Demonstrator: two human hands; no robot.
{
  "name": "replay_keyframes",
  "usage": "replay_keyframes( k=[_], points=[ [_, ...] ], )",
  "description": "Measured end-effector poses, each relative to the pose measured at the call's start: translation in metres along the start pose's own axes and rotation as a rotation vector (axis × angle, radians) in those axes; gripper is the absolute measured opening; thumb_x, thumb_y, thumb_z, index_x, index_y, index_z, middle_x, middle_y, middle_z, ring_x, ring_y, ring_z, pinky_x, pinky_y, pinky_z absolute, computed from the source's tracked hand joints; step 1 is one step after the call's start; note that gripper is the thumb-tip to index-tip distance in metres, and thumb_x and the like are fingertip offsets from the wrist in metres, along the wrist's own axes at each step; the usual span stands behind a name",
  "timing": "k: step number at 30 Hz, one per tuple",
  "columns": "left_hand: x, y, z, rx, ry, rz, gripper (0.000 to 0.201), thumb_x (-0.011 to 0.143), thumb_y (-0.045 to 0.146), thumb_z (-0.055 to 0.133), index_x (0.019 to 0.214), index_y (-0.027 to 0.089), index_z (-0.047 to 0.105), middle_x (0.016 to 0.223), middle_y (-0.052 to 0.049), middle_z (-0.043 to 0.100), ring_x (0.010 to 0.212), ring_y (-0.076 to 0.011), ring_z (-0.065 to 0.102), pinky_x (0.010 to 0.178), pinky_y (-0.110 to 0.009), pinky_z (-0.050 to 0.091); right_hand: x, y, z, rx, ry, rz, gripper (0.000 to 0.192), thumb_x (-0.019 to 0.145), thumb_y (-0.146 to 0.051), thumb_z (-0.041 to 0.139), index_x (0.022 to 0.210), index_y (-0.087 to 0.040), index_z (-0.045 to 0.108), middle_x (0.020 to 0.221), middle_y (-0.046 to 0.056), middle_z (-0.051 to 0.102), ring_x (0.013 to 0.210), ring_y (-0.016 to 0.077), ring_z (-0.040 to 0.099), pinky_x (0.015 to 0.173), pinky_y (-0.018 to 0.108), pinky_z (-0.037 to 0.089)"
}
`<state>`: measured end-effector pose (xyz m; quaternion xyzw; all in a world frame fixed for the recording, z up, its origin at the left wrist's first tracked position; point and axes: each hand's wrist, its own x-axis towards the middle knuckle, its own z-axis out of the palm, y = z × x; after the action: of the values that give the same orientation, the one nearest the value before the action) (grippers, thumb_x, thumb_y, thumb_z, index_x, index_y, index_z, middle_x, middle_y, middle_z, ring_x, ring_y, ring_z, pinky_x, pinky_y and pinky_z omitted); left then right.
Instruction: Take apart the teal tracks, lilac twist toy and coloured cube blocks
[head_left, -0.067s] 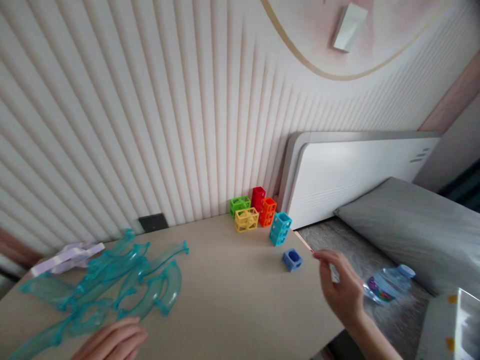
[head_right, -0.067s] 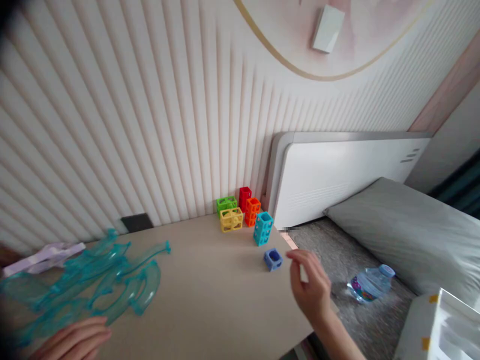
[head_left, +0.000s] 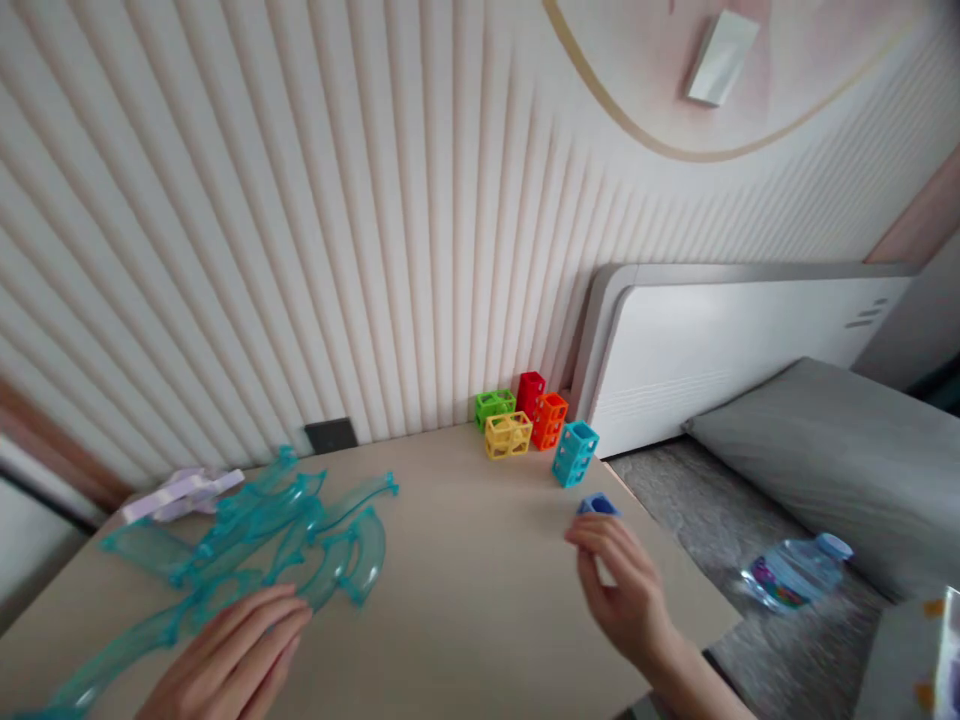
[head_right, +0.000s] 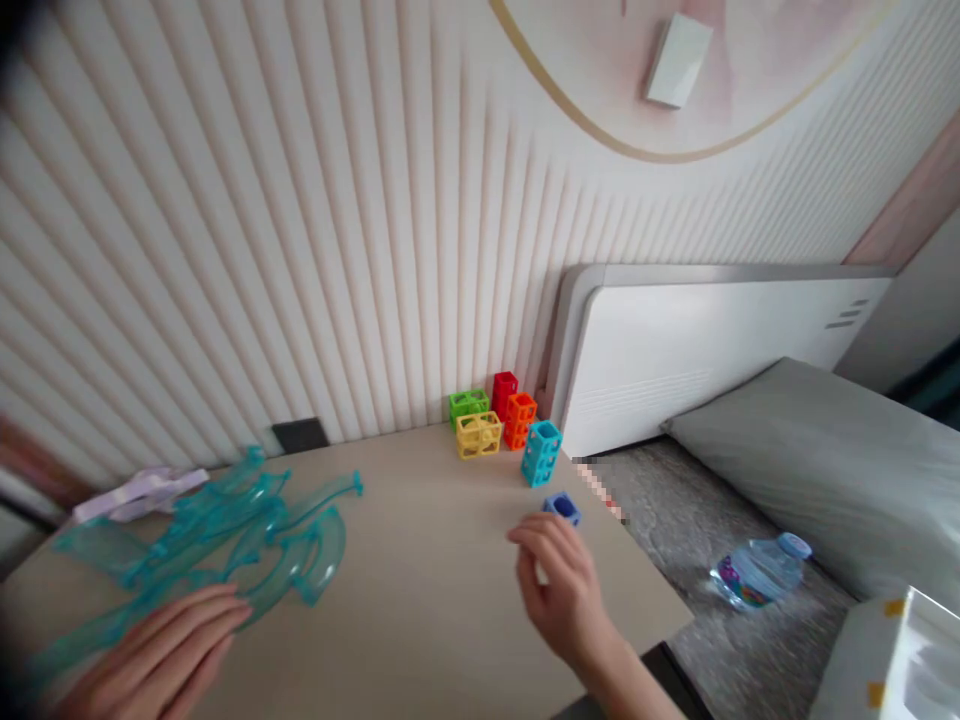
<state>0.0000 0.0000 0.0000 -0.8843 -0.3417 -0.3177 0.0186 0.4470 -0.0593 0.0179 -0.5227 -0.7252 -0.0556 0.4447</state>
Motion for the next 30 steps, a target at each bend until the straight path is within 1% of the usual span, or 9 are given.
replay_keyframes(
  k=[2,4,6,8,11,14,16,20,30],
  points=[
    [-0.004,-0.016,0.005,0.187,0.047,0.009,0.026,0.090,0.023,0.057,0.110,0.027,0.073,0.107,-0.004,0.075,0.102,-0.0241,0.069,0.094,-0.037,0.055,0.012,-0.047,0.053,0.103,-0.243,-0.090,0.029,0.088,-0.007,0.051,0.106,-0.024,0.066,0.097,0.007,0.072,0.097,0.0237,0.066,0.085,0.039,0.053],
    [-0.002,-0.025,0.011,0.285,0.051,-0.040,0.024,0.094,0.023,0.052,0.108,0.022,0.072,0.107,-0.007,0.073,0.107,-0.0250,0.066,0.098,-0.041,0.053,0.026,-0.078,0.105,0.133,-0.355,-0.124,0.029,0.089,-0.007,0.050,0.106,-0.023,0.067,0.099,0.007,0.072,0.098,0.0229,0.065,0.086,0.037,0.053],
    [0.002,-0.028,0.018,0.331,0.044,-0.073,0.025,0.096,0.023,0.049,0.106,0.020,0.071,0.107,-0.009,0.072,0.109,-0.0260,0.065,0.098,-0.042,0.052,0.040,-0.094,0.152,0.123,-0.392,-0.123,0.026,0.091,-0.009,0.050,0.106,-0.021,0.068,0.101,0.008,0.072,0.098,0.0229,0.065,0.089,0.038,0.052],
    [0.005,-0.028,0.023,0.356,0.024,-0.103,0.026,0.097,0.027,0.050,0.109,0.018,0.070,0.108,-0.011,0.071,0.110,-0.0285,0.063,0.097,-0.045,0.052,0.052,-0.100,0.190,0.118,-0.393,-0.084,0.024,0.092,-0.012,0.052,0.108,-0.020,0.068,0.107,0.009,0.071,0.102,0.0231,0.064,0.093,0.038,0.052],
    [0.004,-0.023,0.030,0.302,0.019,-0.144,0.030,0.096,0.033,0.051,0.116,0.017,0.067,0.113,-0.013,0.069,0.112,-0.0298,0.062,0.098,-0.047,0.051,0.061,-0.098,0.226,0.087,-0.317,-0.015,0.027,0.093,-0.014,0.053,0.114,-0.020,0.067,0.117,0.012,0.068,0.111,0.0250,0.061,0.099,0.041,0.050],
    [-0.002,-0.021,0.034,0.234,0.006,-0.163,0.033,0.096,0.033,0.052,0.120,0.017,0.065,0.115,-0.014,0.068,0.114,-0.0307,0.060,0.099,-0.048,0.050,0.059,-0.091,0.237,0.056,-0.294,0.001,0.032,0.092,-0.013,0.051,0.121,-0.020,0.065,0.124,0.013,0.064,0.118,0.0263,0.058,0.104,0.044,0.047],
    [-0.005,-0.020,0.034,0.190,-0.019,-0.185,0.033,0.095,0.034,0.052,0.120,0.016,0.065,0.117,-0.014,0.067,0.115,-0.0319,0.059,0.099,-0.049,0.050,0.053,-0.084,0.234,0.056,-0.298,0.017,0.033,0.092,-0.014,0.050,0.121,-0.019,0.064,0.125,0.012,0.063,0.118,0.0258,0.058,0.104,0.044,0.047],
    [-0.007,-0.020,0.033,0.126,-0.063,-0.199,0.035,0.094,0.037,0.053,0.119,0.016,0.065,0.119,-0.015,0.066,0.117,-0.0336,0.058,0.100,-0.052,0.049,0.042,-0.073,0.223,0.107,-0.320,0.066,0.028,0.093,-0.015,0.048,0.113,-0.019,0.067,0.115,0.011,0.067,0.111,0.0238,0.062,0.101,0.041,0.050],
    [-0.010,-0.022,0.030,0.027,-0.038,-0.233,0.032,0.094,0.033,0.053,0.121,0.020,0.064,0.121,-0.012,0.065,0.118,-0.0305,0.059,0.102,-0.049,0.050,0.045,-0.075,0.230,0.163,-0.338,0.048,0.027,0.093,-0.017,0.048,0.111,-0.020,0.067,0.114,0.010,0.067,0.110,0.0238,0.062,0.100,0.041,0.051]
  ],
)
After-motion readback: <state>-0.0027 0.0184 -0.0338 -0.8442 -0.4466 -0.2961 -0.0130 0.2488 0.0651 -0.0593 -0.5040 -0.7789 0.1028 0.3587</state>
